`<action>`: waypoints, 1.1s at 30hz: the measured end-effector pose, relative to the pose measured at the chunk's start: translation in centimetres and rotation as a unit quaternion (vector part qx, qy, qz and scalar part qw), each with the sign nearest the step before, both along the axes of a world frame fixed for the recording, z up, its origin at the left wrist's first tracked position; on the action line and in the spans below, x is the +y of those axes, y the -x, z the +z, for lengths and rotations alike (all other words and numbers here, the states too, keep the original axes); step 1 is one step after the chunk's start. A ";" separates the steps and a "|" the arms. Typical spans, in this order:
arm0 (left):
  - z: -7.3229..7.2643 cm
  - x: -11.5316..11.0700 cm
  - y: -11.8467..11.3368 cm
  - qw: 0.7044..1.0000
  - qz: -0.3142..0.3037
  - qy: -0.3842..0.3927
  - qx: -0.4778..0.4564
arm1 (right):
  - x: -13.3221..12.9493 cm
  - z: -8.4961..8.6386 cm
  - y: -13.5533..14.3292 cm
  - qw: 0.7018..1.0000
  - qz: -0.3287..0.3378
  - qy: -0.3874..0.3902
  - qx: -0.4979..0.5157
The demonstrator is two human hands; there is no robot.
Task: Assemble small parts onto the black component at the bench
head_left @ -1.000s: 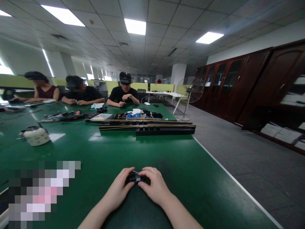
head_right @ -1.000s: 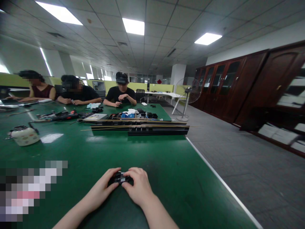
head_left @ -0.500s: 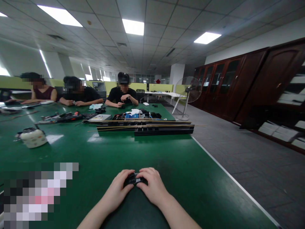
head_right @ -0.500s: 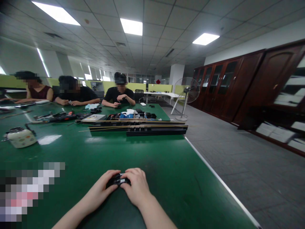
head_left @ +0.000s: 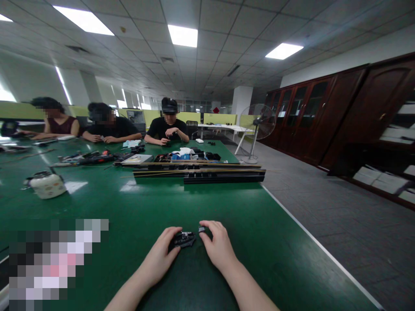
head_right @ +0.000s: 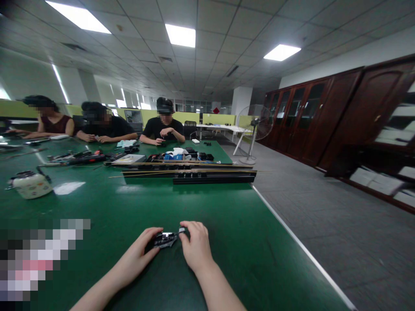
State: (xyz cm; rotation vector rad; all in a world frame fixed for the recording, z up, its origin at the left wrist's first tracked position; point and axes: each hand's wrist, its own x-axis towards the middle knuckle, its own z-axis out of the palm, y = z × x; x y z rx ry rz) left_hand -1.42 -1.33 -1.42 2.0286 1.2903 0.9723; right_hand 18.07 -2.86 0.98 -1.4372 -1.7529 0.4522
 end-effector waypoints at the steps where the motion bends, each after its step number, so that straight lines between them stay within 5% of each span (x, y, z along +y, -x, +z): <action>1: 0.0 0.0 0.0 1.000 0.000 -0.002 0.001 | 0.1 0.0 -0.2 1.000 -0.009 0.001 0.000; 18: 0.3 -0.1 0.2 1.000 -0.004 0.026 0.005 | 0.5 0.2 -2.1 0.993 -0.112 -0.025 -0.032; 33: 0.3 0.0 0.2 0.999 0.003 0.040 0.006 | 0.1 0.2 -1.5 0.994 -0.072 0.000 -0.079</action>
